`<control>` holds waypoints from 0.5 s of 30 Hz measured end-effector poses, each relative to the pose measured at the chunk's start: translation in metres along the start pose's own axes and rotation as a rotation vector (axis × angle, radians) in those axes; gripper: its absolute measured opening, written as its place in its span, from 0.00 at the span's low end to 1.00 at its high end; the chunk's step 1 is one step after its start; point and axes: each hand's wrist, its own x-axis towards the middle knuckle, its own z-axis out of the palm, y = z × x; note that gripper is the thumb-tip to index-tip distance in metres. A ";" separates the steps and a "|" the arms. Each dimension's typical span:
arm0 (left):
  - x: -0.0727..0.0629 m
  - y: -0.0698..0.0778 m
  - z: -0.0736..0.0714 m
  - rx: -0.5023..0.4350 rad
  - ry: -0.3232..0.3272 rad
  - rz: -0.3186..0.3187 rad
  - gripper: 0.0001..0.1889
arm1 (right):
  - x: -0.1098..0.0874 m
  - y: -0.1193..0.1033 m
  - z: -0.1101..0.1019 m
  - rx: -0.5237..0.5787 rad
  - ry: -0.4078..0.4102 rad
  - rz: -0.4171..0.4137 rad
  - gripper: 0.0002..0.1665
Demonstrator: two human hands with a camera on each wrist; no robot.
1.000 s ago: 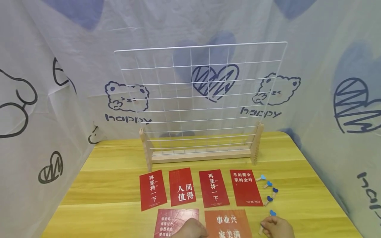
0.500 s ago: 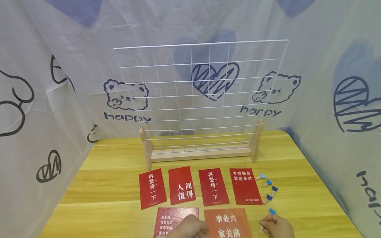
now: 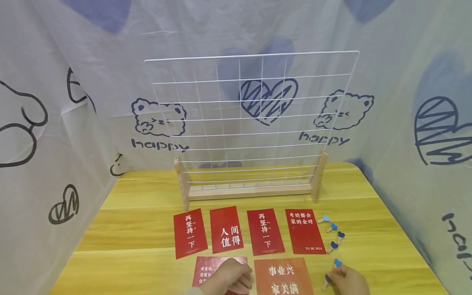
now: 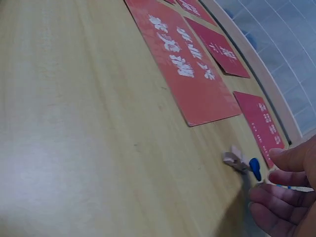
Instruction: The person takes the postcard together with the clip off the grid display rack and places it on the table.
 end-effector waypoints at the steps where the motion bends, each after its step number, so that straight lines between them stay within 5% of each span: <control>1: 0.001 0.003 -0.002 -0.004 -0.003 -0.002 0.12 | 0.001 -0.002 -0.003 -0.009 -0.002 -0.014 0.18; 8: 0.017 0.025 -0.023 0.024 -0.023 0.040 0.13 | 0.009 -0.035 -0.011 -0.020 0.011 -0.141 0.19; 12: 0.027 0.041 -0.038 0.068 -0.021 0.133 0.14 | 0.023 -0.062 -0.004 0.059 0.014 -0.276 0.16; 15: 0.038 0.054 -0.045 0.198 0.014 0.209 0.12 | 0.037 -0.084 0.002 0.058 0.020 -0.373 0.16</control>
